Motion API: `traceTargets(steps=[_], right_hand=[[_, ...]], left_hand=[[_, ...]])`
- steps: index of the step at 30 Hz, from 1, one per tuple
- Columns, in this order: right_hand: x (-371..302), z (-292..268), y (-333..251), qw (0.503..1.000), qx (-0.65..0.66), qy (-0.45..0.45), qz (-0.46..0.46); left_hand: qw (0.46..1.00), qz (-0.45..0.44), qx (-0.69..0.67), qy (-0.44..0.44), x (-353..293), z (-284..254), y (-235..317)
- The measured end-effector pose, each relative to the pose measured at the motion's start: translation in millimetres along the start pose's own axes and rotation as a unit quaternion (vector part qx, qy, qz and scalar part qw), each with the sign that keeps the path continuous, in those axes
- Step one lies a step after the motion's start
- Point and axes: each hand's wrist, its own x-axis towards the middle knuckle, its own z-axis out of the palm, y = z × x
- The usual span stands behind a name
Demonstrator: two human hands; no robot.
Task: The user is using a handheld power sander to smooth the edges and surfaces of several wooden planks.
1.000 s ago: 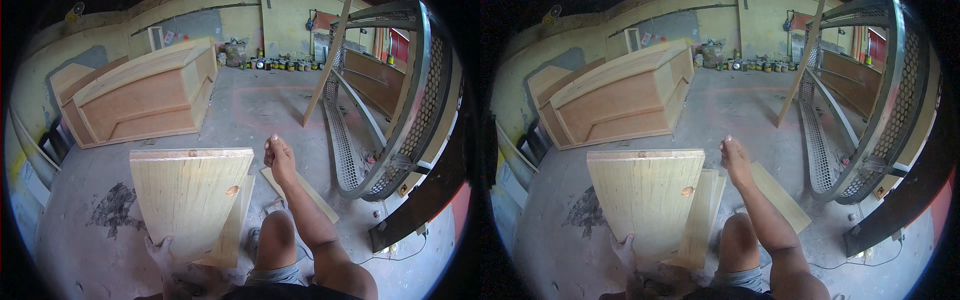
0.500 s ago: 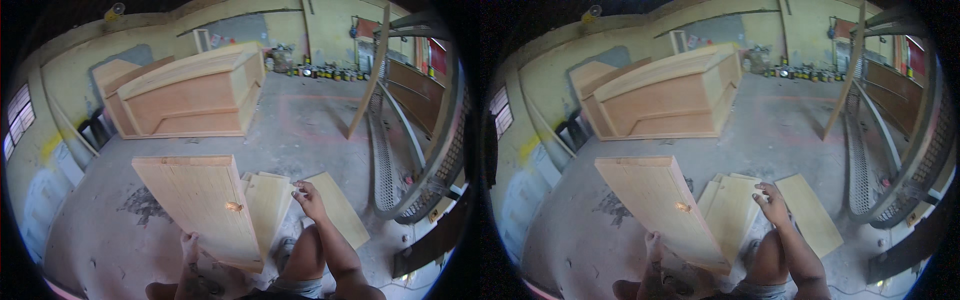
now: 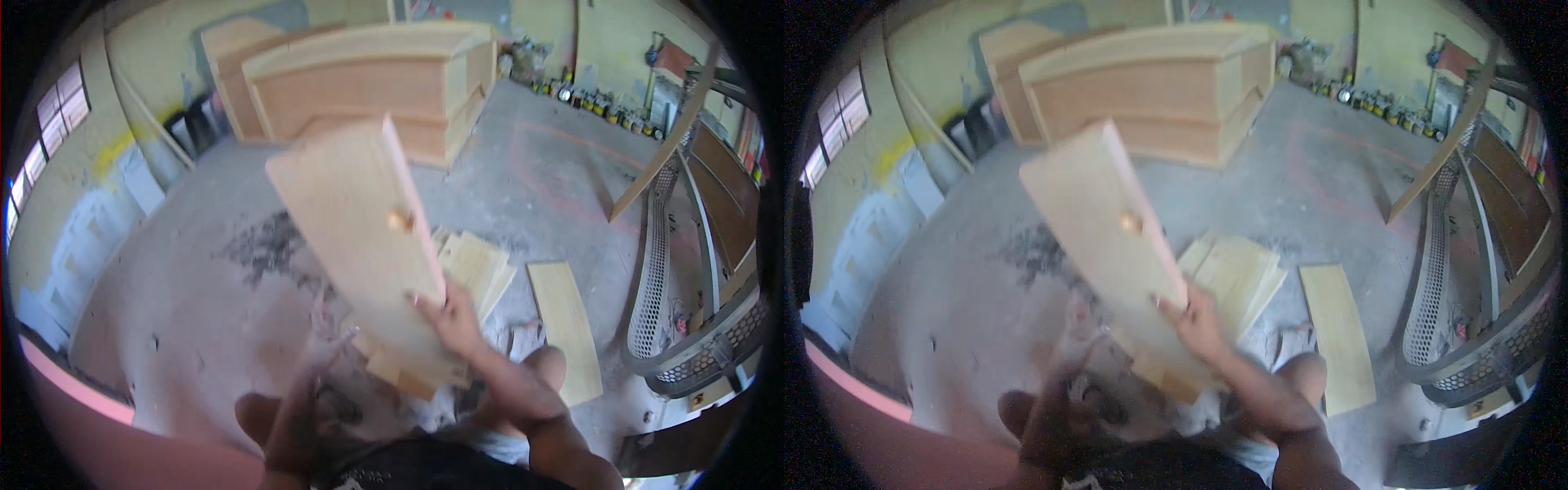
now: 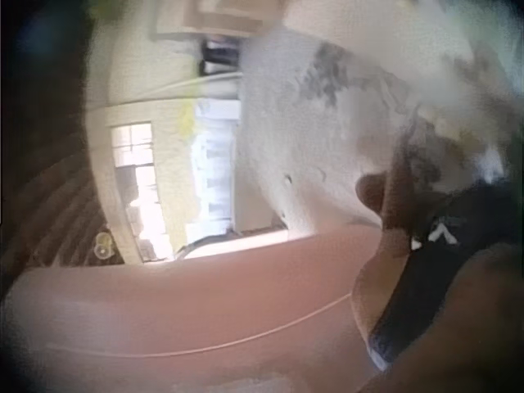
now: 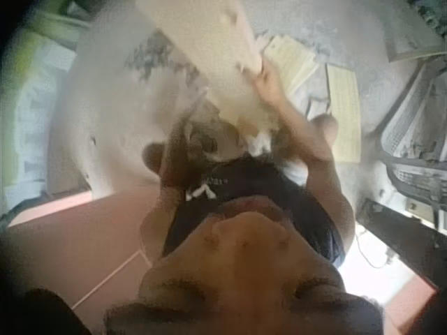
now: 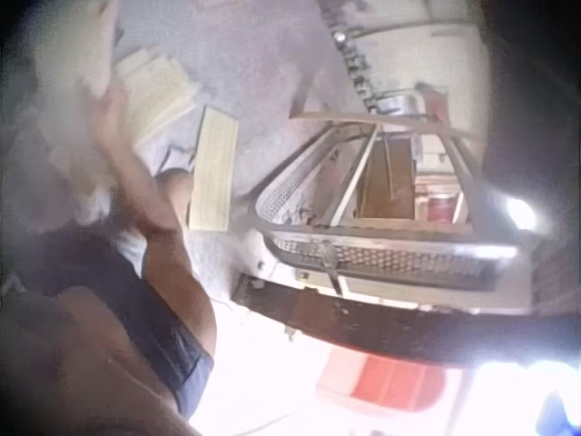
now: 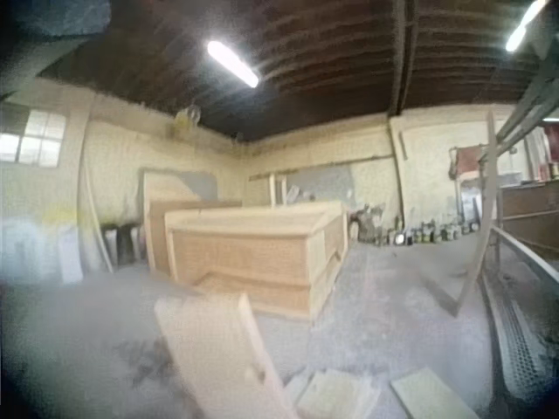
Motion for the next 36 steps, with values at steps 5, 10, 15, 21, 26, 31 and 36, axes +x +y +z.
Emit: traceTargets(steps=[5,10,15,21,26,31,36], right_hand=[[63,-17,-4,0.973,-0.222,-0.055,-0.022],[76,11,48,0.908,-0.381,-0.175,-0.021],[59,13,135,0.844,-0.475,-0.249,-0.022],[62,15,154,0.745,-0.573,-0.338,-0.048],[44,71,211,0.765,-0.514,-0.386,-0.039],[88,9,280,0.697,-0.525,-0.404,-0.273],[51,38,249,0.791,-0.489,-0.356,-0.094]], left_hand=[[0.861,0.014,-0.244,-0.446,-67,-59,161],[0.722,0.188,-0.415,-0.521,-127,-20,158],[0.934,0.025,-0.336,-0.120,-143,-45,154],[0.760,0.029,-0.645,-0.068,-108,-25,151],[0.665,0.036,-0.730,-0.154,-27,-13,77],[0.624,0.049,-0.747,-0.225,-86,-11,164],[0.701,0.097,-0.695,-0.123,-81,27,172]])
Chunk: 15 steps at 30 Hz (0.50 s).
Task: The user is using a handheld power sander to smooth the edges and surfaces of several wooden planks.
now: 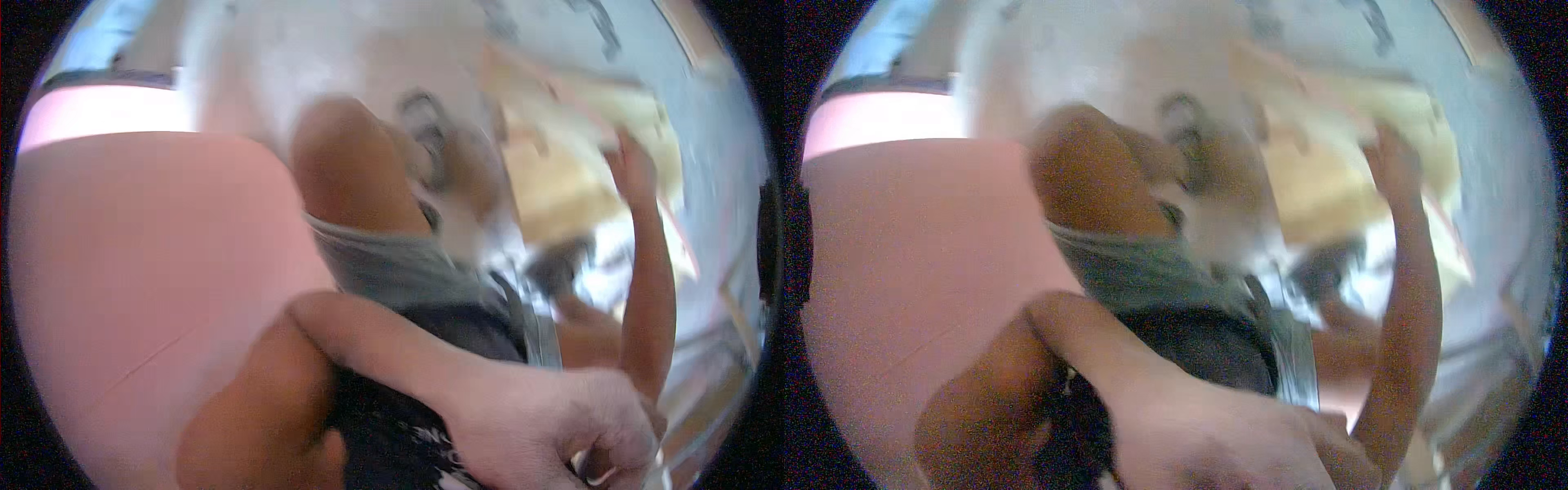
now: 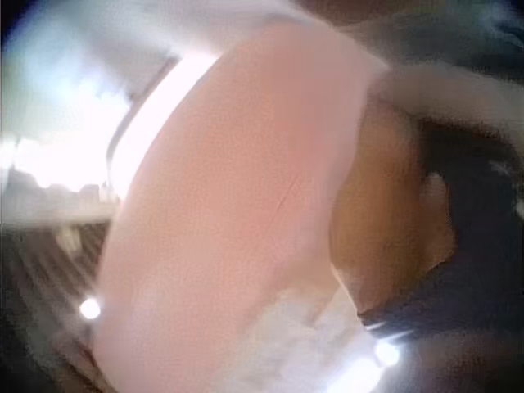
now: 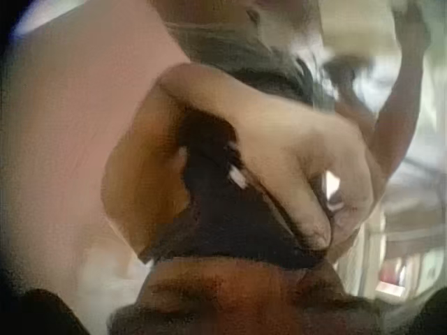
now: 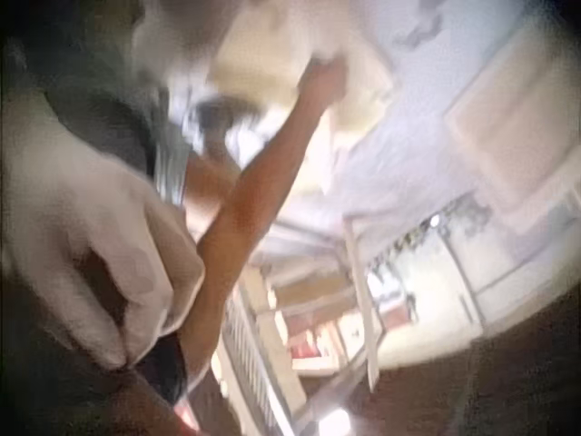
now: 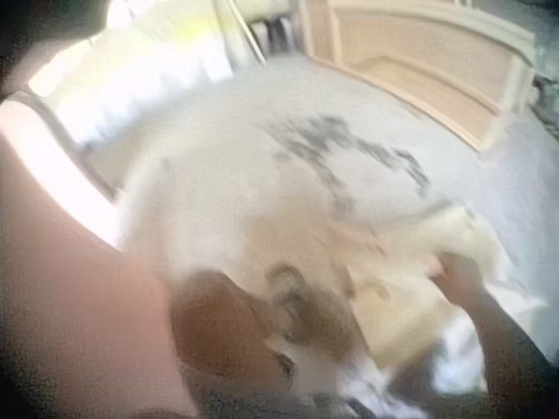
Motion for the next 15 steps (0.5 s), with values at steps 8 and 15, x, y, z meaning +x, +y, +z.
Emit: traceTargets(steps=[8,15], right_hand=[[17,12,-33,0.998,0.025,0.065,0.003],[1,-22,-52,0.997,-0.005,-0.009,0.078]], left_hand=[[0.990,-0.004,-0.018,0.140,3,22,9],[0.990,-0.069,0.101,-0.071,17,3,18]])
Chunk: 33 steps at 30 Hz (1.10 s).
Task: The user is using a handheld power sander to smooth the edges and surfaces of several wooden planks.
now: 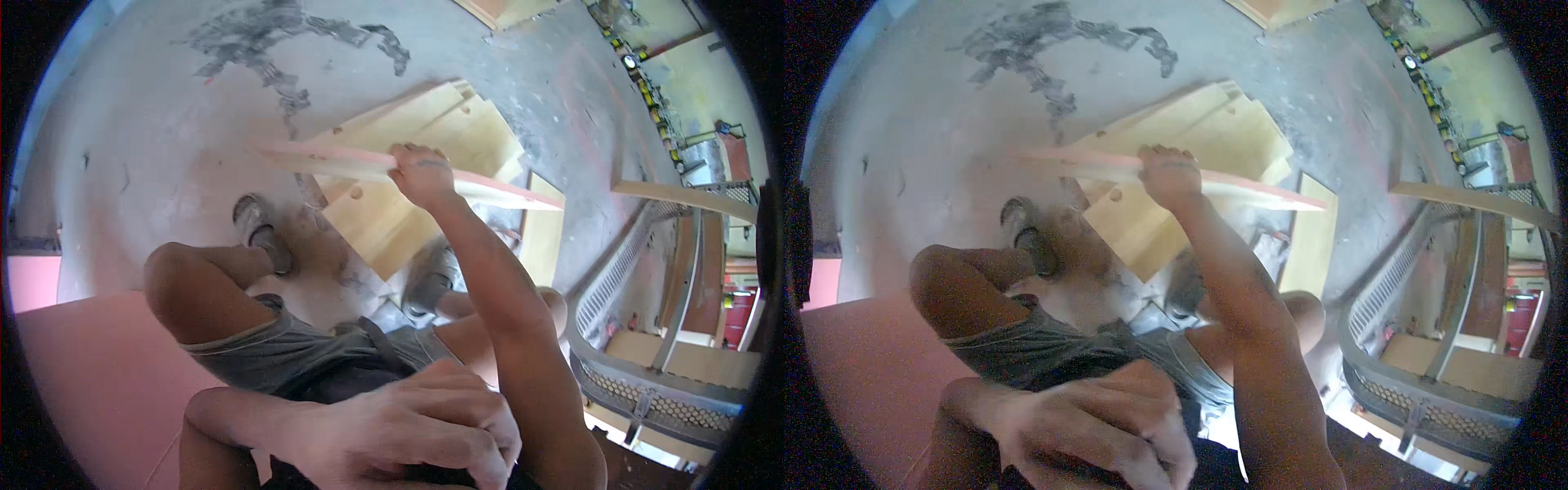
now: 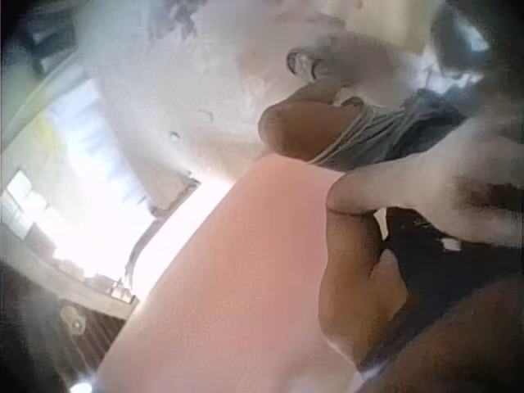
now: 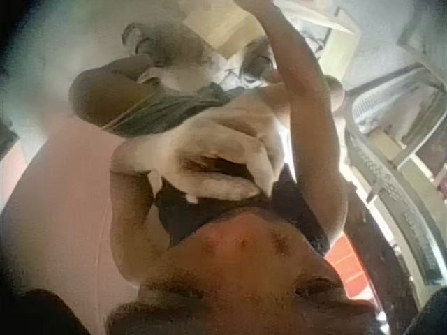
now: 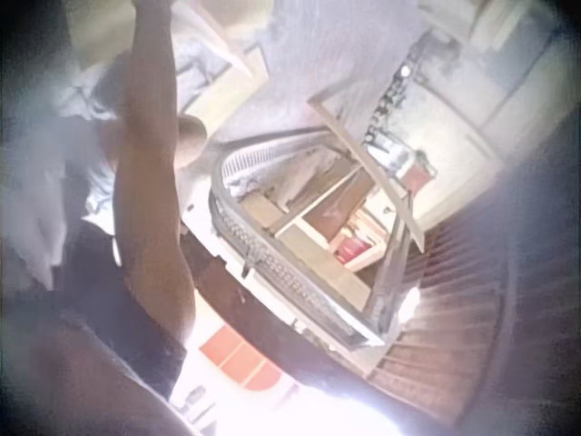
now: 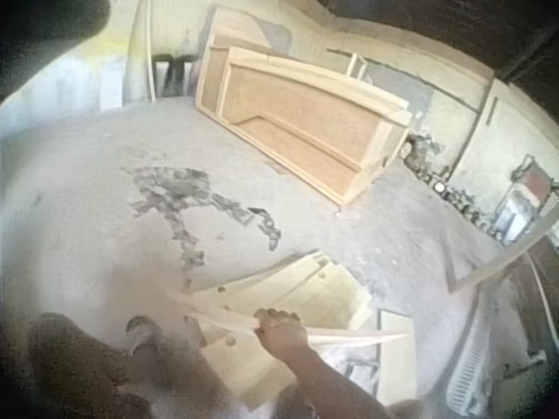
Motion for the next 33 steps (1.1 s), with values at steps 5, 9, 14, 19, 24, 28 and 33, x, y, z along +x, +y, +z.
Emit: traceTargets(steps=[5,9,14,19,24,28,33], right_hand=[[-3,15,-3,0.998,-0.012,0.010,-0.053],[-23,-6,16,0.999,-0.017,0.019,-0.019],[9,14,61,0.997,-0.025,0.071,0.007],[7,10,84,0.998,0.029,0.044,0.028],[35,10,132,0.995,0.008,0.092,-0.035],[67,16,134,0.999,0.047,0.005,0.005],[100,63,161,0.996,0.042,-0.034,0.066]], left_hand=[[0.994,0.097,0.021,-0.041,3,29,-18],[0.973,0.101,0.208,0.014,-22,46,-3],[0.973,0.013,0.229,-0.007,-36,35,-7],[0.847,-0.360,0.355,-0.165,-41,-69,25],[0.613,-0.436,0.658,-0.021,-44,-133,26],[0.546,-0.480,0.681,0.083,-27,-169,19],[0.521,-0.543,0.657,0.048,-12,-182,3]])
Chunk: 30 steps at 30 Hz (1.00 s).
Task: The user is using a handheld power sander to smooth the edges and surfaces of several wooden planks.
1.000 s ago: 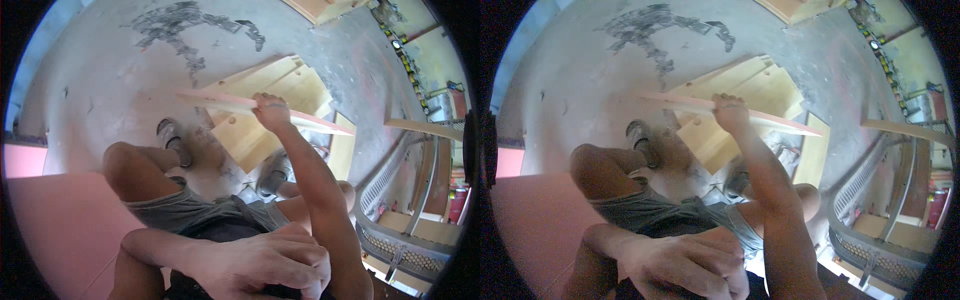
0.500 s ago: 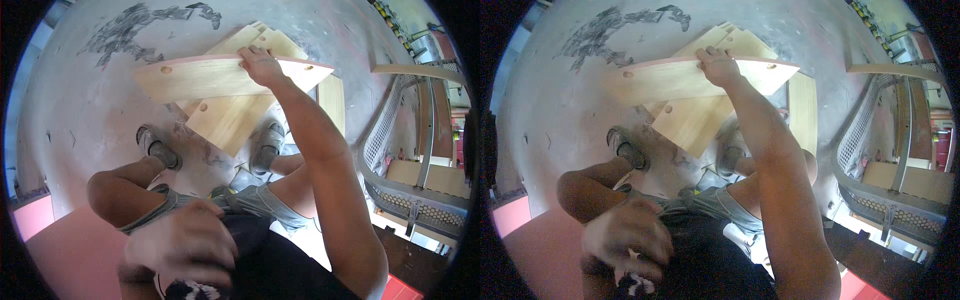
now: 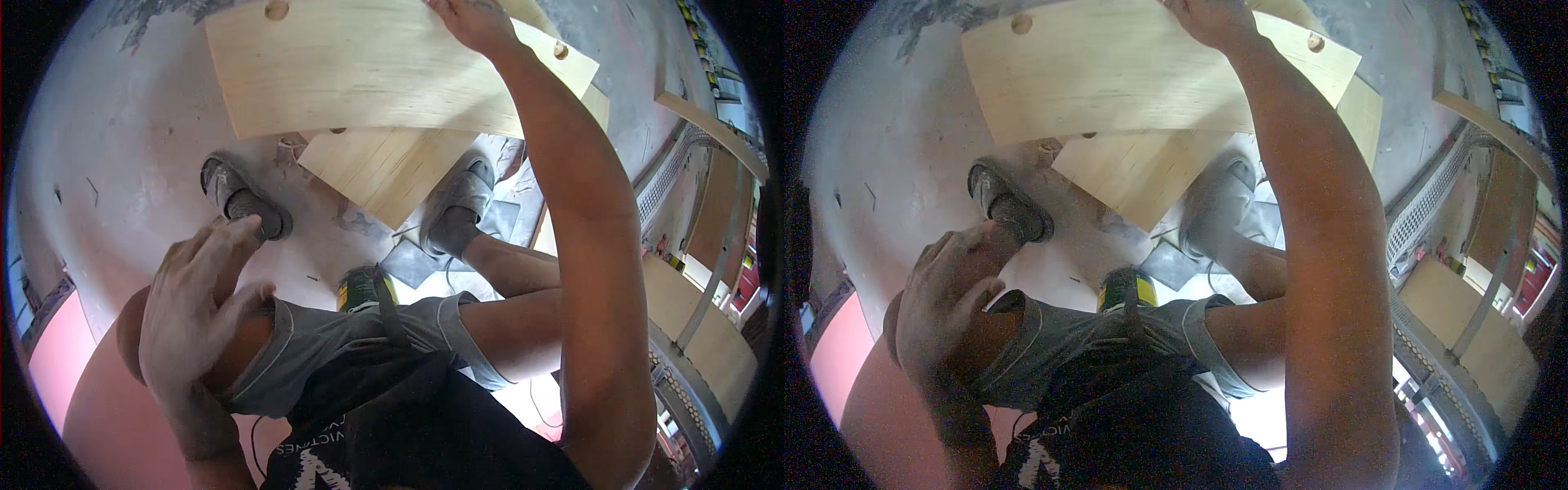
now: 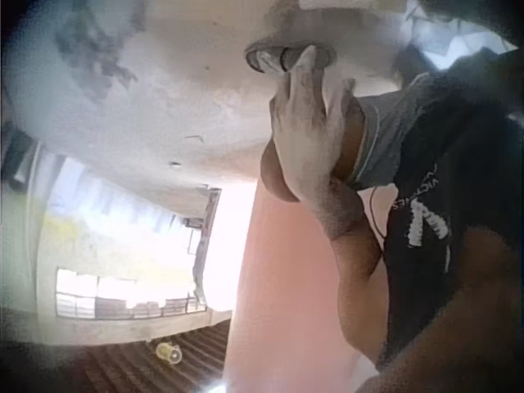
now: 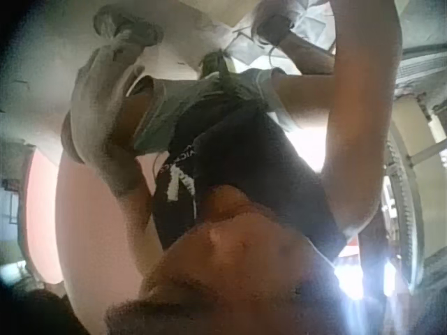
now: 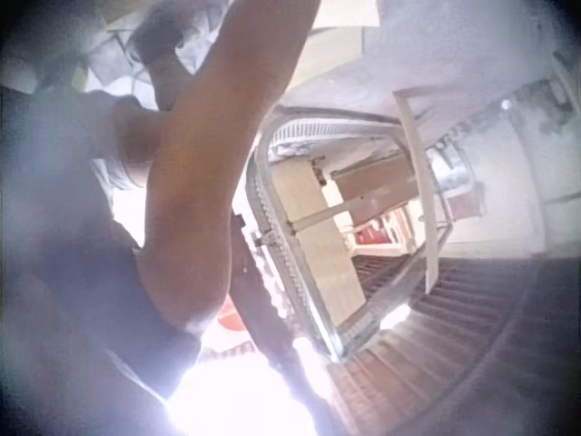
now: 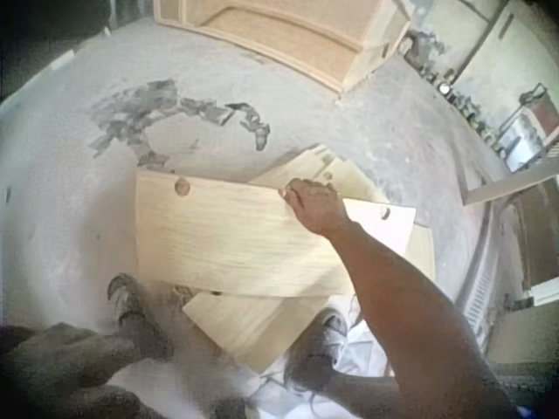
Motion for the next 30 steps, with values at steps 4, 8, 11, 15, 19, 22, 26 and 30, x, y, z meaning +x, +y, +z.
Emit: traceTargets(steps=[4,8,11,15,19,22,26,30], right_hand=[[10,16,19,0.999,0.003,0.026,0.042],[-33,2,58,0.991,-0.089,-0.087,-0.043],[-110,-37,92,0.984,-0.119,-0.127,-0.035],[-255,-61,157,0.977,0.025,-0.075,0.196],[-487,2,179,0.922,0.068,0.041,0.379],[-629,83,100,0.856,0.136,-0.138,0.478],[-728,176,-54,0.745,0.244,-0.142,0.604],[-711,195,-107,0.687,0.234,-0.061,0.686]], left_hand=[[0.998,0.000,-0.056,-0.018,7,-14,5],[1.000,0.001,-0.003,-0.016,19,-6,-1],[0.998,-0.025,-0.058,-0.020,17,-4,-7],[0.994,-0.001,-0.100,-0.053,22,2,-14],[0.997,0.011,-0.023,-0.079,33,22,-32],[0.995,0.010,-0.008,-0.100,29,22,-48],[0.996,0.011,-0.008,-0.088,11,34,-40],[0.994,0.025,-0.011,-0.102,2,39,-15]])
